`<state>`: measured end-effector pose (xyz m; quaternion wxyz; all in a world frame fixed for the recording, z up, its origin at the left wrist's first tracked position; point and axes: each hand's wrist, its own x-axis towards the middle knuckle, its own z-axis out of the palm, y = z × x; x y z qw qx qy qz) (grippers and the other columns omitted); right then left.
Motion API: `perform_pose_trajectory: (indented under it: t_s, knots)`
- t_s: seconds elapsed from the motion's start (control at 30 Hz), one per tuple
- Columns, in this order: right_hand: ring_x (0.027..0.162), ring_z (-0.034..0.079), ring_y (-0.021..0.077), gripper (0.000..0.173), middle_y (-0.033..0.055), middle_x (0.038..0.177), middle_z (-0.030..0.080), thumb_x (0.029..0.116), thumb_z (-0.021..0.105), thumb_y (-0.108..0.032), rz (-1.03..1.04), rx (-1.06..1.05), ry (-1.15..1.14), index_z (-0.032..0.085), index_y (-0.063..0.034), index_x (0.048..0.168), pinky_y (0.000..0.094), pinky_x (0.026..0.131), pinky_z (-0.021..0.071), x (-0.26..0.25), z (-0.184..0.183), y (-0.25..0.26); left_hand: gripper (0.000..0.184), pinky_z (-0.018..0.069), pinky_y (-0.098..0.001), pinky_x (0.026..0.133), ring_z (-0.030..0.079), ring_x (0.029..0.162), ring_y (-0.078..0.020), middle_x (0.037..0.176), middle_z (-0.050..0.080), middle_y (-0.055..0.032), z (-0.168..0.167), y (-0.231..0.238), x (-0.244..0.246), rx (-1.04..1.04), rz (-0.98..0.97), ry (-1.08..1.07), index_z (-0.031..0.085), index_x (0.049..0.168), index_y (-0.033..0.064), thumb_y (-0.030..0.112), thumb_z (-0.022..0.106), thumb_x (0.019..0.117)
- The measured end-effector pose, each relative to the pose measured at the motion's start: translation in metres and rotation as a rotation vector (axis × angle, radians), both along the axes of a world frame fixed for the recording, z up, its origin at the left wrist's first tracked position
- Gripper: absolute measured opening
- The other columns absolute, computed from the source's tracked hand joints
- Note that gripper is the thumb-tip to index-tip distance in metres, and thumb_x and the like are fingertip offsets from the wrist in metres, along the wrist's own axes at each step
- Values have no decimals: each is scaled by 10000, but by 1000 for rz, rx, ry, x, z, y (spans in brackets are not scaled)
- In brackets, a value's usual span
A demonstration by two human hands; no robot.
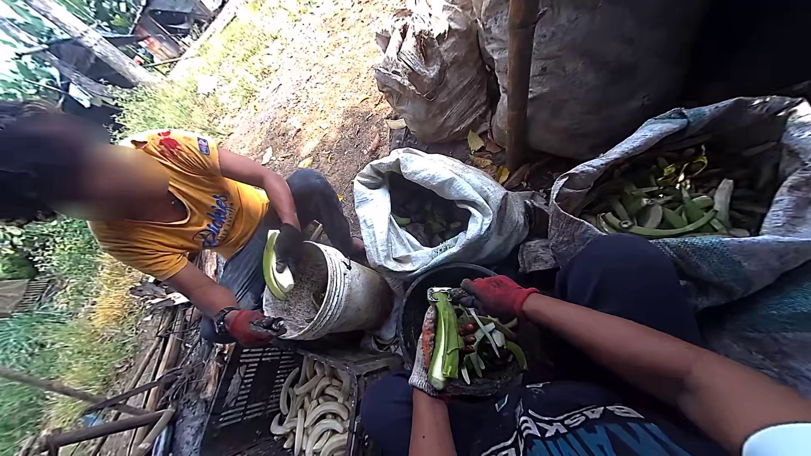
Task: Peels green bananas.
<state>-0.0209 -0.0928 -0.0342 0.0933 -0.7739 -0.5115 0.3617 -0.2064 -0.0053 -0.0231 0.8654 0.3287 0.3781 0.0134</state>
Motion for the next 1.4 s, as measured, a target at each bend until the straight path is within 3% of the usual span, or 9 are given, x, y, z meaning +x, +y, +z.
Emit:
perform_pose_trajectory:
  t_s: [0.07, 0.17, 0.23, 0.4, 0.57, 0.67, 0.83, 1.03, 1.4]
  knots:
    - [1150, 644, 472, 375, 277, 1225, 653, 1059, 520, -242, 19, -3, -10, 532, -24, 1364, 657, 920, 490, 0, -3, 10, 588, 572, -301, 530, 667, 628, -184, 810, 662, -83, 18, -6, 4, 85, 46, 144, 565, 1164, 95, 500, 145, 1100]
    - [1185, 635, 464, 384, 277, 1246, 652, 1073, 475, -251, -14, -31, -14, 527, -13, 1370, 651, 953, 483, 2, -1, 28, 648, 600, -374, 636, 702, 771, -263, 940, 691, -164, -25, 16, -23, -82, -71, -105, 563, 1266, 53, 573, 226, 1076]
    - [1215, 623, 467, 396, 283, 1270, 650, 1079, 469, -264, -85, -53, -8, 549, 0, 1364, 662, 974, 471, 9, 2, 35, 654, 603, -387, 653, 706, 786, -274, 964, 698, -175, -32, 9, -30, -110, -115, -72, 564, 1308, 53, 583, 262, 1069]
    - [1146, 652, 446, 371, 256, 1198, 677, 1059, 509, -276, -137, -17, -63, 595, -18, 1311, 648, 927, 490, 17, 18, 21, 529, 611, -414, 738, 710, 866, -252, 1035, 706, -161, -40, -5, -32, 164, 28, 163, 575, 1328, 56, 483, 378, 1086]
    - [1098, 660, 449, 325, 253, 1136, 683, 1072, 500, -272, 166, -8, 73, 610, -35, 1265, 652, 897, 487, -19, 16, -23, 541, 607, -422, 755, 710, 843, -253, 958, 699, -140, -38, 10, -22, 122, 128, 43, 544, 1272, 51, 491, 279, 1101]
    - [1078, 664, 446, 345, 258, 1132, 679, 1080, 513, -282, 183, 87, 179, 607, -14, 1278, 638, 902, 492, -45, 8, -43, 515, 582, -316, 604, 666, 704, -171, 866, 650, -91, -26, 8, -6, 145, 271, 32, 499, 1263, 61, 472, 230, 1107]
    - [1075, 668, 454, 344, 265, 1163, 672, 1051, 534, -207, 230, 131, 167, 588, -9, 1327, 628, 874, 505, -60, 14, -56, 622, 562, -320, 657, 648, 801, -176, 967, 637, -100, -24, 0, -6, 156, 388, 72, 489, 1289, 66, 533, 128, 1093]
    - [1147, 641, 477, 392, 293, 1240, 638, 1059, 522, -218, 88, -20, 62, 527, 0, 1385, 647, 914, 496, -42, -5, -31, 595, 599, -370, 724, 691, 856, -214, 1023, 681, -149, -40, 1, -13, 383, 133, 16, 489, 1351, 31, 456, 145, 1115]
    - [1179, 625, 480, 416, 289, 1269, 628, 1028, 562, -241, 25, -34, -67, 540, -16, 1378, 657, 915, 494, -17, -18, 24, 583, 583, -286, 629, 690, 771, -170, 974, 686, -92, -39, 4, -30, -8, 63, -71, 517, 1312, 109, 513, 154, 1101]
